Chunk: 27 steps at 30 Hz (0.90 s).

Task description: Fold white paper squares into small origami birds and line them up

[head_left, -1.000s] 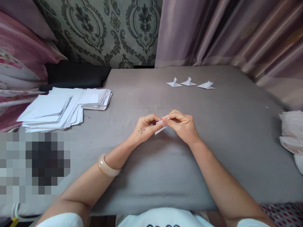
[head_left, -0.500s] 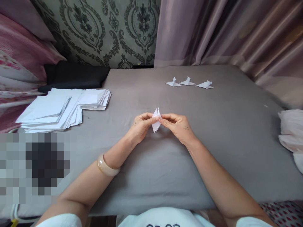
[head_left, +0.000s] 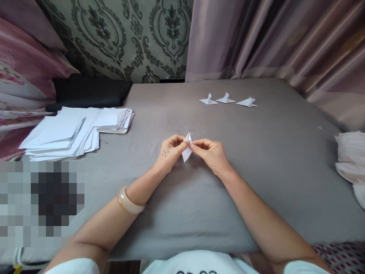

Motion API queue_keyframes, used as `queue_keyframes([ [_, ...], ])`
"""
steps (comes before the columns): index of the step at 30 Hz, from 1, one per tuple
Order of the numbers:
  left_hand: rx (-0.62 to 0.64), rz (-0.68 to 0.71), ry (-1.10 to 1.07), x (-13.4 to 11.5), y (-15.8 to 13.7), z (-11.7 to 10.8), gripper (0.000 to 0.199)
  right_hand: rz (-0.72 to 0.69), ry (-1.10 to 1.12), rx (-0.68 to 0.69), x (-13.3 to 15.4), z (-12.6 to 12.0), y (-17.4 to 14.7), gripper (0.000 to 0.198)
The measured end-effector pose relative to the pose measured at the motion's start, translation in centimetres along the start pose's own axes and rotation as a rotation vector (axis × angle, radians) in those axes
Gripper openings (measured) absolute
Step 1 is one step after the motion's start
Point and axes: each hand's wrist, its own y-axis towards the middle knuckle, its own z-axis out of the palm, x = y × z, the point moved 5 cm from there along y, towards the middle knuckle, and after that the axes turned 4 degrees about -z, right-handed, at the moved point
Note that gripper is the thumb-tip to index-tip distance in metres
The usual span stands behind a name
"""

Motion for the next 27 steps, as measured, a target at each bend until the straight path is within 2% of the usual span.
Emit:
queue_keyframes([
  [5,0.093,-0.061,-0.041,0.5,0.2,0.0,0.022,0.018,0.000,0.053,0.4,0.1,-0.1,0.022],
  [10,0.108,-0.087,-0.047,0.4,0.1,-0.2,0.025,0.084,-0.005,0.138,0.2,-0.1,0.0,0.023],
  [14,0.157,-0.107,-0.024,0.5,0.2,-0.1,0.027,0.149,0.038,0.140,-0.4,-0.8,0.3,0.026],
  [18,0.081,-0.050,0.045,0.6,0.5,-0.3,0.026,0.164,0.032,0.172,-0.8,-1.1,0.5,0.027],
  [21,0.056,-0.018,0.107,0.7,0.7,-0.4,0.027,0.175,-0.047,0.141,-0.9,-1.2,0.5,0.027],
  [27,0.170,-0.085,0.222,1.3,1.2,-0.9,0.032,0.125,-0.138,0.061,-0.8,-1.3,0.5,0.023],
])
